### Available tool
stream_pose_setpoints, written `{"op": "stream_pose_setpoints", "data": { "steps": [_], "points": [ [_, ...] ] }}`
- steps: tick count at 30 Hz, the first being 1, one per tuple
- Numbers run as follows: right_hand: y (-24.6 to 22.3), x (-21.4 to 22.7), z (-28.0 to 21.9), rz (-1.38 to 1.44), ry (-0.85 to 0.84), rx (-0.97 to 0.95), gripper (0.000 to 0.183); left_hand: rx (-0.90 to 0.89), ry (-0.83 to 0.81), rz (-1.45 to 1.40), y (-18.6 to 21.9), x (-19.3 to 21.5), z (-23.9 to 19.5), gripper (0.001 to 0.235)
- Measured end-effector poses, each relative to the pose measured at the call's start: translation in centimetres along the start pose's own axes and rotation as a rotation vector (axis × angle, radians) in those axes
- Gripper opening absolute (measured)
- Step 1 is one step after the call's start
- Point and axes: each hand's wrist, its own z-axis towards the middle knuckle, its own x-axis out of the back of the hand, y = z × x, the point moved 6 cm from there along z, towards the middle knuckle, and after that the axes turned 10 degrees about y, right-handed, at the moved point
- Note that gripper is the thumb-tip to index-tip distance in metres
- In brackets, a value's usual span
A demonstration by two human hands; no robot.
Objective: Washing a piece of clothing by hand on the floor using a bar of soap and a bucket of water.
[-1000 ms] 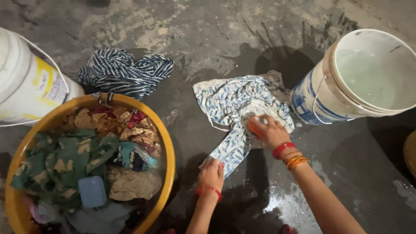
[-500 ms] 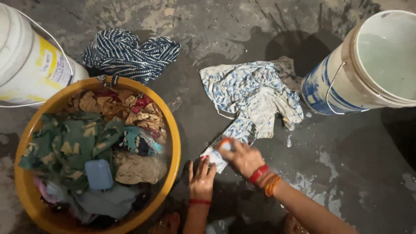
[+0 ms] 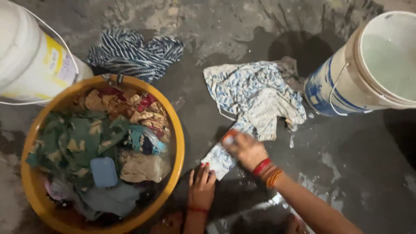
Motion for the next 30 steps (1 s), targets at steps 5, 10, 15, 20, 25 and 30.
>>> {"op": "stream_pose_setpoints", "data": {
  "steps": [5,10,15,20,25,30],
  "points": [
    [5.6,1.7,2.3,-0.376,0.078,-0.344,0.059,-0.028,0.065,-0.014,0.1,-1.0,-0.8,0.029],
    [-3.4,0.0,0.4,-0.146,0.079,-0.201,0.045,-0.056,0.143,-0.007,-1.2,-3.8,-1.4,0.023],
    [-0.7,-0.4,0.3,-0.028,-0.047,-0.134,0.049,-0.078,0.134,-0.025,-0.5,-2.1,-2.2,0.026],
    [6.5,1.6,2.9,-0.394,0.089,-0.345,0.067,-0.047,0.133,0.003,-0.1,-1.4,-0.7,0.025],
    [-1.1,0.0,0.5,-0.191,0.101,-0.236,0.057,-0.066,0.143,-0.013,-0.4,-1.9,-0.2,0.025],
    [-5.2,1.2,-0.8,-0.128,0.231,0.17,0.059,-0.08,0.226,-0.07,-0.6,-0.7,-0.9,0.03]
  ]
}}
